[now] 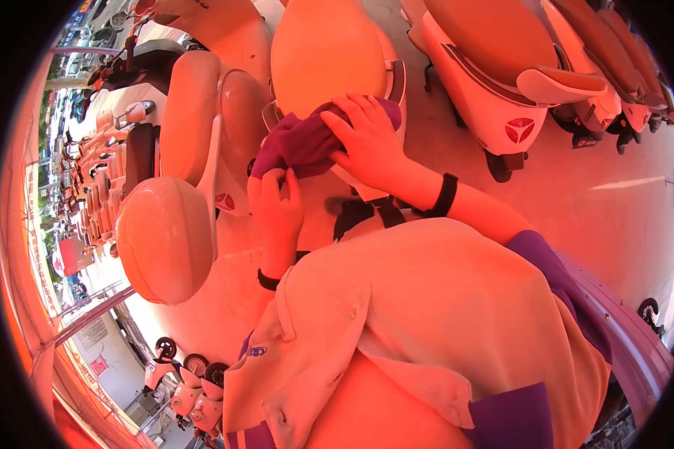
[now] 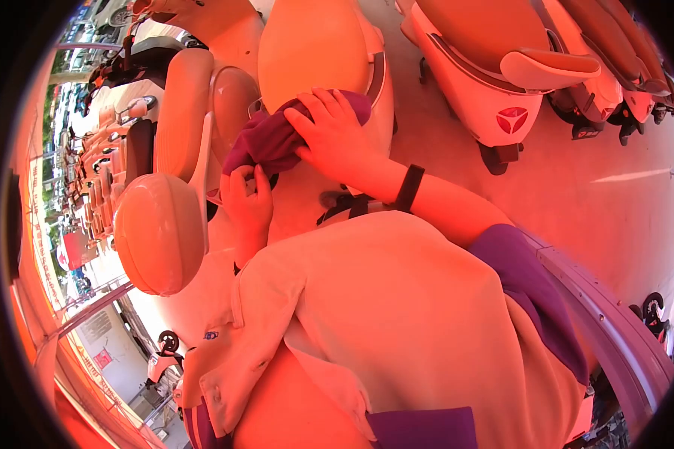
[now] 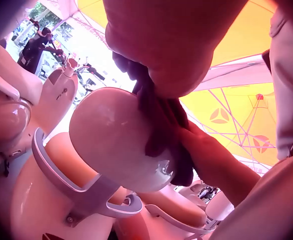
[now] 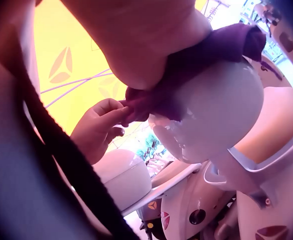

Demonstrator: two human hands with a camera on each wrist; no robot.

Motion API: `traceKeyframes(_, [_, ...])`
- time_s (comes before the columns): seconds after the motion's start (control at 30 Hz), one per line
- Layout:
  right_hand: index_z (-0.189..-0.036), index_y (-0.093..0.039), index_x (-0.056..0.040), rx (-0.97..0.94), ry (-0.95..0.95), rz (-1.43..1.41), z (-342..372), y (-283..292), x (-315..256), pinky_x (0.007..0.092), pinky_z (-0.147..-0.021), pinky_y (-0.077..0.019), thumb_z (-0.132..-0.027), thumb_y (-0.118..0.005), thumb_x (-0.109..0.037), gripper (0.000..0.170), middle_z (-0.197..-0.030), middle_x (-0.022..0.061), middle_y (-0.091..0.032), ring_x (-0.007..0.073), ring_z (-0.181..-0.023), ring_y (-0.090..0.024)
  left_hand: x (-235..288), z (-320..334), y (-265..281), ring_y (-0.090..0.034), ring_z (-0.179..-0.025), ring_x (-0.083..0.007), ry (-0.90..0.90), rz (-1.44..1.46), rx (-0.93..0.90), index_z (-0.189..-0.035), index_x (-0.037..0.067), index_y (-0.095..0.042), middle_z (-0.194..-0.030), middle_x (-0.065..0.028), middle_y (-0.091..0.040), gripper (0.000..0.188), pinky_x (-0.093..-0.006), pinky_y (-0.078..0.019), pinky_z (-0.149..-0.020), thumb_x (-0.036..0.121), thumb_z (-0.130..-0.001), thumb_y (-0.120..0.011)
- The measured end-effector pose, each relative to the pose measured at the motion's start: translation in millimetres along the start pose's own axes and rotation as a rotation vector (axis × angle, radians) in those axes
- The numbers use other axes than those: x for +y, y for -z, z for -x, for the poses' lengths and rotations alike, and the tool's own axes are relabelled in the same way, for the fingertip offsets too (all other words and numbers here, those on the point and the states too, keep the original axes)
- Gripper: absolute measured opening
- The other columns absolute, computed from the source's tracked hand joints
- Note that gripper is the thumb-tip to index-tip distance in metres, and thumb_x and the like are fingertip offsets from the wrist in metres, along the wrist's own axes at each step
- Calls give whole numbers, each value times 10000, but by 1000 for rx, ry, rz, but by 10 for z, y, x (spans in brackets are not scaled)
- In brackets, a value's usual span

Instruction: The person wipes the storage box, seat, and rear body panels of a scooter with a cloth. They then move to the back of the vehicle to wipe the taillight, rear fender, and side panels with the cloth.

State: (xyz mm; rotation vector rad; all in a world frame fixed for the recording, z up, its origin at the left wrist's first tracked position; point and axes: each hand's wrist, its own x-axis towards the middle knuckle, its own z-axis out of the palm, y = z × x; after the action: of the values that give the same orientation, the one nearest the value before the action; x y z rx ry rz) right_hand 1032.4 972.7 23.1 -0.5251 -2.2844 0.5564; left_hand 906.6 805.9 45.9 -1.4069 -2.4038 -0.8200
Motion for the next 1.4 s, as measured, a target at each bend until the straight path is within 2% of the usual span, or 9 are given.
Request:
traceKeyframes(0.1, [-1228,-556,-80,-124,93,5,-157,-39,-86,482,-1070,-383,-707,-753,-208,571,-1270,124,-557,328,-1224,-522,65,-78,50,-571,-1086,-351,-59,-105,126,-1049,17,-609,-1173,-194,-604,281,-432,-471,-892,11,-781,-690])
traceKeyframes(0.3, [-1181,-595,-46,-115,225,-135,-201,-8,165,392,-977,-479,-748,-726,-136,461,-1237,93,-602,276,-1145,-591,244,-498,-284,-489,-1226,-393,-251,131,-110,-1350,-10,-477,-1291,-184,-539,595,-464,-375,-1071,25,-766,-585])
traceKeyframes(0.53, [-1321,-588,-99,-138,-128,-261,189,214,425,443,-1010,-459,-819,-693,-120,513,-1370,146,-525,342,-1214,-542,609,-576,-555,-514,-1193,-369,-440,96,-125,-1322,35,-514,-1283,-163,-538,560,-474,-422,-1018,93,-781,-648])
traceKeyframes(0.77, [-1248,-608,-37,-158,254,59,-330,-181,-146,394,-954,-487,-871,-677,-248,437,-1201,147,-628,291,-1104,-611,-298,-444,-325,-590,-1042,-392,-187,157,33,-1227,18,-540,-1138,-185,-613,383,-460,-478,-916,70,-849,-584])
traceKeyframes(0.87, [-1131,-641,-36,-369,243,127,-530,-380,-261,368,-828,-523,-876,-661,-313,377,-987,100,-679,253,-917,-657,-456,-443,-331,-593,-1031,-402,45,270,-7,-1189,3,-557,-1131,-209,-612,293,-445,-480,-906,68,-906,-515])
traceKeyframes(0.97, [-1063,-654,-52,-331,254,78,-555,-435,-196,352,-741,-524,-884,-644,-334,334,-887,79,-680,234,-807,-658,-505,-488,-393,-590,-1033,-403,145,329,-9,-1180,-6,-558,-1131,-212,-610,275,-442,-473,-916,68,-923,-496])
traceKeyframes(1.03, [-1048,-657,-54,-346,224,96,-558,-431,-199,350,-773,-520,-869,-653,-313,315,-927,73,-682,229,-852,-659,-422,-515,-378,-584,-1042,-398,184,293,-19,-1183,-13,-555,-1130,-209,-608,283,-445,-465,-930,66,-915,-506])
traceKeyframes(1.2, [-1017,-664,-66,-99,354,10,-401,-282,-4,381,-872,-490,-798,-668,-215,265,-1062,44,-665,237,-994,-631,-59,-476,-270,-537,-1140,-382,-201,135,15,-1238,2,-545,-1206,-183,-572,413,-467,-435,-986,45,-830,-592])
traceKeyframes(1.4, [-1282,-606,-80,-159,192,19,-20,91,251,462,-1041,-419,-761,-699,-141,533,-1343,111,-553,319,-1250,-513,376,-301,-389,-485,-1239,-370,-352,82,1,-1333,9,-495,-1320,-169,-514,609,-479,-421,-1038,56,-751,-671])
